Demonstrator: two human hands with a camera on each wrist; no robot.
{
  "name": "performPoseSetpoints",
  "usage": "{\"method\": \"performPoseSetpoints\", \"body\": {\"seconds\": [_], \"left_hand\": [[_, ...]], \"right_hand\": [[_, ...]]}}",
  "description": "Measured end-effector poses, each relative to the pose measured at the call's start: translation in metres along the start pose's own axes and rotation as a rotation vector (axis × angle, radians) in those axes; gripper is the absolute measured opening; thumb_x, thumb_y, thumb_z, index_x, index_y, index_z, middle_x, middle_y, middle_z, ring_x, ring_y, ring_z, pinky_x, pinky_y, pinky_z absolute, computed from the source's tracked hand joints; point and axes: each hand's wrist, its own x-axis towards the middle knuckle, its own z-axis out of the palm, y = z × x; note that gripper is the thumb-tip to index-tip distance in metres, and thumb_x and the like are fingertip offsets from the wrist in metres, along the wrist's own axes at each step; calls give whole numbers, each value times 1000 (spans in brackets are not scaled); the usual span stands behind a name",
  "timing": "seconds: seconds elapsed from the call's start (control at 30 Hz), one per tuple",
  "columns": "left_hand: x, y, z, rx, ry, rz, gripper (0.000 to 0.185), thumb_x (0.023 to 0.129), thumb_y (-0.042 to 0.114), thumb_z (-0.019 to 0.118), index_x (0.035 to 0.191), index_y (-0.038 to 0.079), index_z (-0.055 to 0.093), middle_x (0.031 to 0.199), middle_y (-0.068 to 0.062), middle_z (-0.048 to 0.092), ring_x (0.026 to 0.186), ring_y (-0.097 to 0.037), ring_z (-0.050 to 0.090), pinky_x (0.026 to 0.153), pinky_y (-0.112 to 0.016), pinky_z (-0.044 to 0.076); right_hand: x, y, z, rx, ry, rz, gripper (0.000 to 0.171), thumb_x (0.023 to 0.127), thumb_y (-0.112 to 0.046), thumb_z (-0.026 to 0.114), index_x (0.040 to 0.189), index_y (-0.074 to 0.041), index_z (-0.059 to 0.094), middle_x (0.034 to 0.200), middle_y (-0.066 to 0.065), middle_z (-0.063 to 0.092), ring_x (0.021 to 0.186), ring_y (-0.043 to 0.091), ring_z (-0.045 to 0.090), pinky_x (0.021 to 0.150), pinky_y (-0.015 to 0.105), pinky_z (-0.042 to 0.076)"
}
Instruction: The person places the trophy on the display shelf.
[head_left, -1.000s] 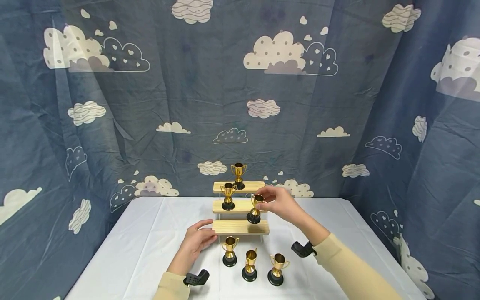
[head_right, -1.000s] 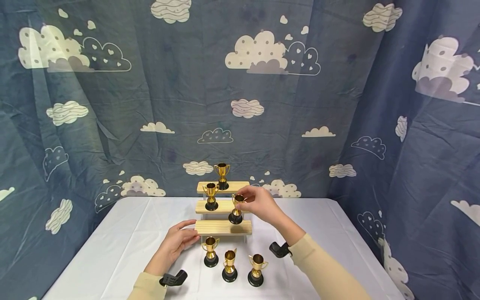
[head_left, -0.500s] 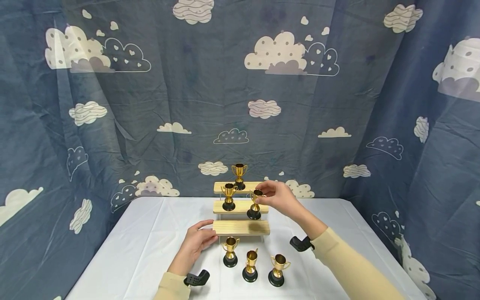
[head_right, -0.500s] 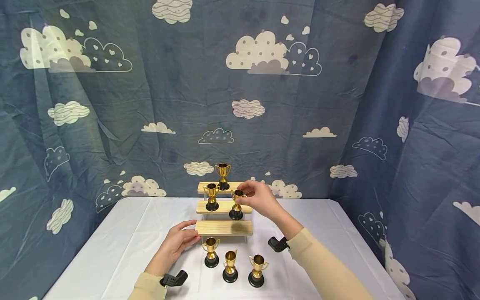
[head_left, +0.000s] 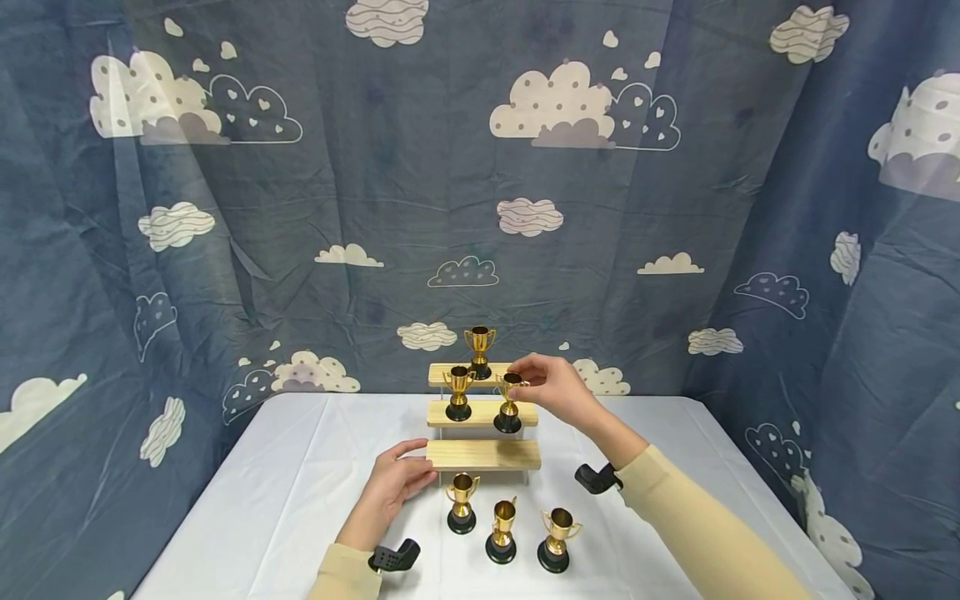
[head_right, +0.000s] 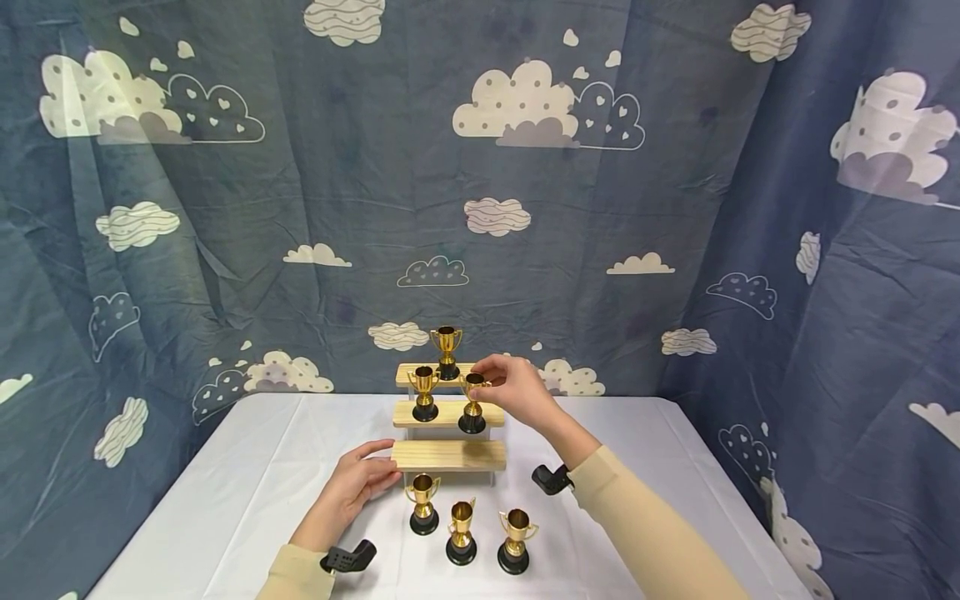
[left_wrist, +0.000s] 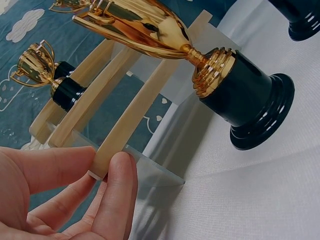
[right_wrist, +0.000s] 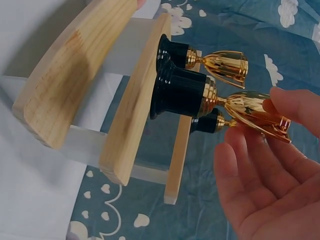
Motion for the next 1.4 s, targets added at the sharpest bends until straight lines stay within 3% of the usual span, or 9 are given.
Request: {"method": "performPoseSetpoints", "body": {"seconds": [0.2, 0.43, 0.7, 1.4], "left_hand": [[-1, 0, 0, -4, -3, -8, 56, 87, -10, 66, 140, -4, 51, 119, -27, 60, 87, -23, 71, 85, -36, 62], [0, -2, -1, -5, -15, 14, 54, 86, -10, 66, 138, -7, 52, 113, -26, 63, 85, -22, 71, 83, -35, 62], [0, -2, -2, -5, -7, 11, 54, 86, -10, 65, 138, -6, 52, 116, -27, 62, 87, -23, 71, 83, -34, 62], [0, -2, -2, 1, -21, 14, 55, 86, -10, 66, 139, -6, 52, 114, -26, 63, 88, -24, 71, 85, -35, 62]], "right_hand": [[3, 1, 2, 4, -4, 12, 40, 86, -24, 82, 123, -17, 69, 112, -2, 69, 98, 17, 66, 87, 40, 58], [9, 4, 3, 24, -1, 14, 41, 85, -24, 83, 123, -15, 70, 110, -1, 70, 96, 23, 68, 85, 43, 58], [15, 9, 5, -2, 5, 15, 42, 85, -26, 81, 125, -16, 70, 112, 0, 70, 91, 17, 68, 82, 43, 58], [27, 19, 12, 21, 12, 22, 41, 87, -19, 79, 126, -17, 70, 112, 0, 69, 98, 25, 67, 80, 39, 60]]}}
